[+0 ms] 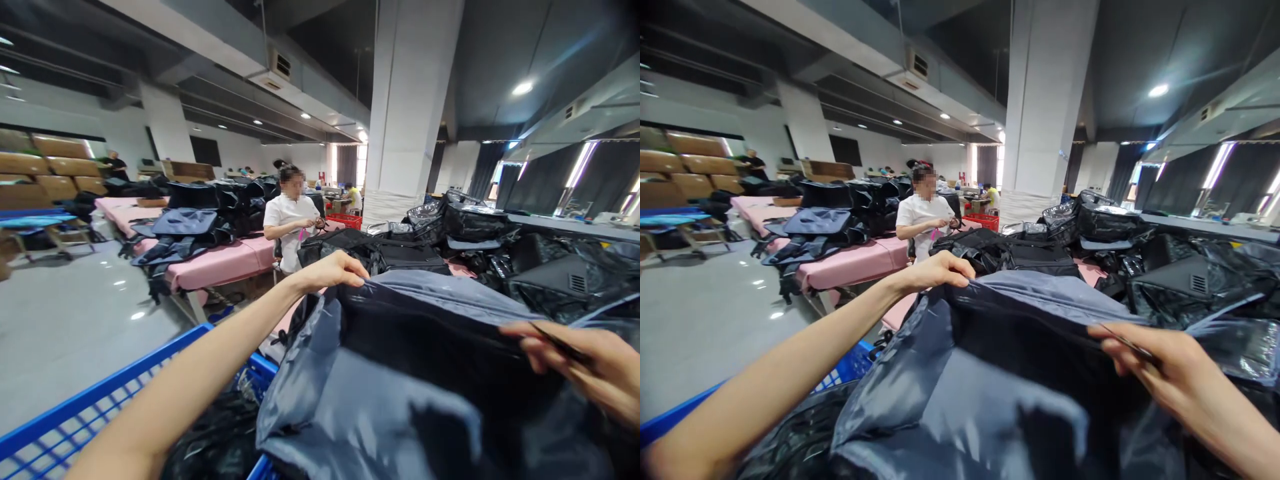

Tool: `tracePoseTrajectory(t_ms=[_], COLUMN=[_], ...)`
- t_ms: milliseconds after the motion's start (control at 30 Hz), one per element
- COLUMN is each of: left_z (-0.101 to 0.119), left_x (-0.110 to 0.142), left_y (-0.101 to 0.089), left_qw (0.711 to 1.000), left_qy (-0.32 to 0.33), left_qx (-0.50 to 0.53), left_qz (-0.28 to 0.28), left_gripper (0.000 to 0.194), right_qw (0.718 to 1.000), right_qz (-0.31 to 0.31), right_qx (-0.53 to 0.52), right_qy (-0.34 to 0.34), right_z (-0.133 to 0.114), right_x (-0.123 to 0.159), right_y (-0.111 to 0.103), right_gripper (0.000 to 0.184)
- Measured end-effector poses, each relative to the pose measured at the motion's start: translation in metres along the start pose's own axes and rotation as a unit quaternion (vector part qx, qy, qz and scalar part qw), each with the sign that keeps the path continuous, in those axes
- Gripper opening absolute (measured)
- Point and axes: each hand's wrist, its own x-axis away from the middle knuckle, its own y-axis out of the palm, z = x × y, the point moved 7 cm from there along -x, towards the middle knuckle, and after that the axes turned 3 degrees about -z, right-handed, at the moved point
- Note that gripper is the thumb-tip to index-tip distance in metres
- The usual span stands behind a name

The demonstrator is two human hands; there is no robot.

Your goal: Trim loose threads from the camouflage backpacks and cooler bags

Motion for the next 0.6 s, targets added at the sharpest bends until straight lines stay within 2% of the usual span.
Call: tracePoseTrajectory(t_ms=[67,133,267,333,433,600], left_z=[-0.002,-0.007,-0.013,-0.015,-0.016,-0.017], left_x=[-0.011,-0.022,-0.038,-0.042,-0.045,-0.044], left_y=[0.017,0.034,0.056,0.059,0.061,0.062], left_qw=[0.999,0.997,0.994,0.994,0.992,0.986], left_qy=[-0.006,0.003,0.039,0.026,-0.011,-0.033], left_qx=[0.023,0.053,0.093,0.101,0.113,0.151], left_qz=[-0.032,-0.052,-0.050,-0.045,-0.052,-0.057], left_gripper=[0.021,0.022,0.019,0.017,0.014,0.013], right_qw=[0.995,0.981,0.948,0.933,0.917,0.914], right_qz=[-0.008,-0.054,-0.073,-0.065,-0.039,-0.031], right_qx=[0.090,0.165,0.282,0.312,0.332,0.325], right_qy=[-0.052,-0.083,-0.131,-0.165,-0.215,-0.241], right_z=[-0.023,-0.040,-0.056,-0.061,-0.066,-0.066], right_x=[-0.030,-0.058,-0.084,-0.087,-0.092,-0.103], right_y=[0.007,0.030,0.064,0.068,0.063,0.064], right_gripper=[0.047,0.051,0.032,0.023,0.017,0.013])
